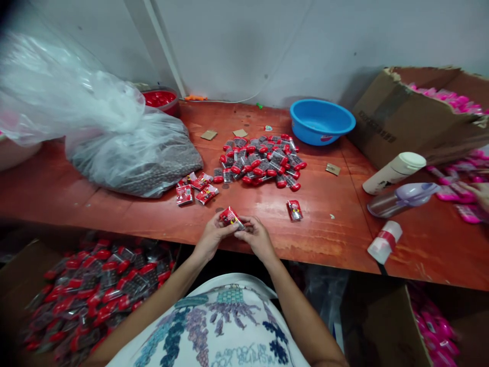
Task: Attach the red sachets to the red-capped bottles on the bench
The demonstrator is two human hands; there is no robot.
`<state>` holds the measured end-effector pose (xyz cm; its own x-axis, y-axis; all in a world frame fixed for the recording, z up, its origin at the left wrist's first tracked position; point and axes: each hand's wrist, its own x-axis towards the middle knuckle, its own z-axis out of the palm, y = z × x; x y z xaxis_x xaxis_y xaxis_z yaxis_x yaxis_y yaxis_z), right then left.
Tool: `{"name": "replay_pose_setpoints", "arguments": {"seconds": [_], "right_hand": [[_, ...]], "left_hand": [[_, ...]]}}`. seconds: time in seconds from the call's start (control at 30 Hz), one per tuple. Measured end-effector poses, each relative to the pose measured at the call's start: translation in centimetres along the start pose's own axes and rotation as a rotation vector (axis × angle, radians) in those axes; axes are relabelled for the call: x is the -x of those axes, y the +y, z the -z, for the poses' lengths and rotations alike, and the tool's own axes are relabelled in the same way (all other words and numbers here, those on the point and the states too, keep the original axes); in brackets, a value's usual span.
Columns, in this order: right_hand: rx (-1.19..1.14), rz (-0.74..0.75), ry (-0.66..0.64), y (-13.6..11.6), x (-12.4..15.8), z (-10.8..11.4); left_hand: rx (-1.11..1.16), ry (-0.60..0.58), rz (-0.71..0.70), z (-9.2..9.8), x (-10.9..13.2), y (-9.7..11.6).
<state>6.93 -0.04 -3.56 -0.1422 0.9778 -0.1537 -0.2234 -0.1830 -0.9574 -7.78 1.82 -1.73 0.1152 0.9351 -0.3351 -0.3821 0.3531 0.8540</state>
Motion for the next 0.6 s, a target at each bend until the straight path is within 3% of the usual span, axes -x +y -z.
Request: {"name": "replay_pose_setpoints", "arguments": {"seconds": [0.2, 0.33, 0.4, 0.47, 0.53, 0.6], "right_hand": [[0.214, 0.138, 0.119, 0.1, 0.5, 0.2], [0.276, 0.153, 0.185, 0.3, 0.8, 2.4], [0.311, 0.149, 0.311, 0.1, 1.0, 4.7], [0.405, 0.167, 0.468, -0.3, 1.3, 7.3], [0.608, 0.22, 0.62, -0.6, 1.5, 9.4], [0.826, 0.315, 0.737, -0.9, 1.5, 10.2]], "left_hand": [[0.051, -0.068, 0.038, -0.6, 0.5, -1.1], [-0.012, -0.088, 0.051, -0.4, -0.2, -1.3], [-0.114, 0.019, -0.057, 0.6, -1.3, -0.6], [-0.228, 0.141, -0.255, 2.3, -2.7, 0.6], [-0.36, 0.236, -0.439, 4.3, -4.0, 2.2], [-0.513, 0.322, -0.553, 6.1, -5.1, 3.5]]}}
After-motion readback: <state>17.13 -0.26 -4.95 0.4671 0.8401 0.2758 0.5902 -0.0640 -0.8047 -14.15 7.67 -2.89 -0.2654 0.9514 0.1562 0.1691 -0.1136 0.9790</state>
